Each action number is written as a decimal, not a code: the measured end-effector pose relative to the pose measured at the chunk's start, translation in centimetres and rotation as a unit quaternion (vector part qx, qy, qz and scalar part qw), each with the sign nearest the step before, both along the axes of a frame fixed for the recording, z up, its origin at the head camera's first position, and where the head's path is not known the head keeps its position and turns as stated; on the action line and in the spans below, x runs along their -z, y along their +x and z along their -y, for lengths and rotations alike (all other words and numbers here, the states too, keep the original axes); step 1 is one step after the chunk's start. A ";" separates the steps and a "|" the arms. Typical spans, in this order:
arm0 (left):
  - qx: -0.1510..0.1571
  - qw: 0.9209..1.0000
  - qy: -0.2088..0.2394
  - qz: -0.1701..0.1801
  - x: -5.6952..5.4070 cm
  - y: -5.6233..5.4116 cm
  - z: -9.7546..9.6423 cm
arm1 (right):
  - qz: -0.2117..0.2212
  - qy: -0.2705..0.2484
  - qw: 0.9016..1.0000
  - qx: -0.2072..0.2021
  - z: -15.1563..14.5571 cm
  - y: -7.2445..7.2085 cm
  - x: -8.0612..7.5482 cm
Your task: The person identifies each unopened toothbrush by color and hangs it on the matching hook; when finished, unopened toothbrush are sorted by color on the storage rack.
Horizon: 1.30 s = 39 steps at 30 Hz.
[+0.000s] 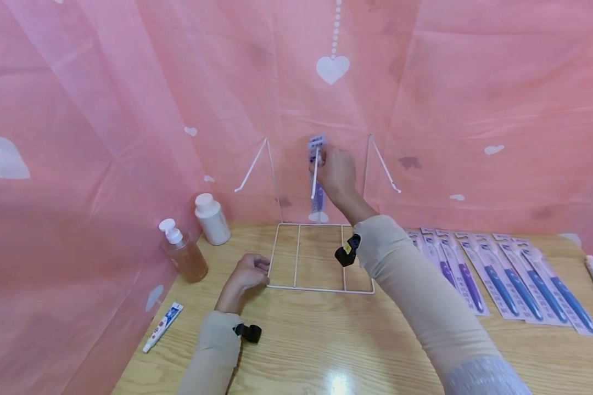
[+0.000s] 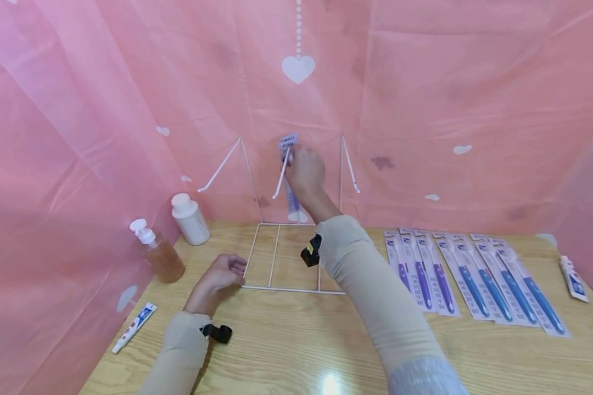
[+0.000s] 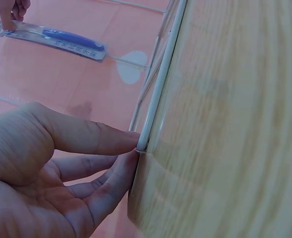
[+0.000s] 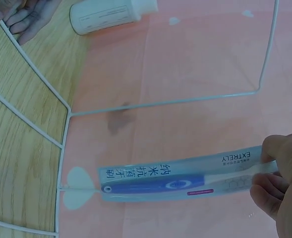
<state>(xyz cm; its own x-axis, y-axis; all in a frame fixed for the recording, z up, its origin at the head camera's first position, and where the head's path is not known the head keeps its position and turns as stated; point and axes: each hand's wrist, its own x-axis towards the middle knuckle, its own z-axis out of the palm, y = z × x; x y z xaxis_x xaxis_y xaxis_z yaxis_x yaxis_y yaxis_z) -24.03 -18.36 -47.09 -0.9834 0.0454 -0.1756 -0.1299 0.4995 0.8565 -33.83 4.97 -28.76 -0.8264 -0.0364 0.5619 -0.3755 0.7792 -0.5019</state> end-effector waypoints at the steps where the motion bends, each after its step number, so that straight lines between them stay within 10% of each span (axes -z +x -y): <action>1: -0.001 1.000 0.001 0.001 0.0 0.0 0.0 | 0.005 -0.008 1.000 -0.002 -0.1 0.0 0.0; 11: -0.003 1.000 -0.005 0.002 0.1 -0.1 0.3 | 0.113 0.009 0.993 -0.023 -2.9 0.8 2.6; 28: 0.005 1.000 -0.002 -0.006 -0.1 0.4 0.7 | 0.233 0.128 0.964 0.032 -18.7 0.6 10.1; 39: -0.001 1.000 0.007 -0.015 0.0 0.4 1.4 | 0.292 0.153 0.944 0.035 -20.6 1.3 13.1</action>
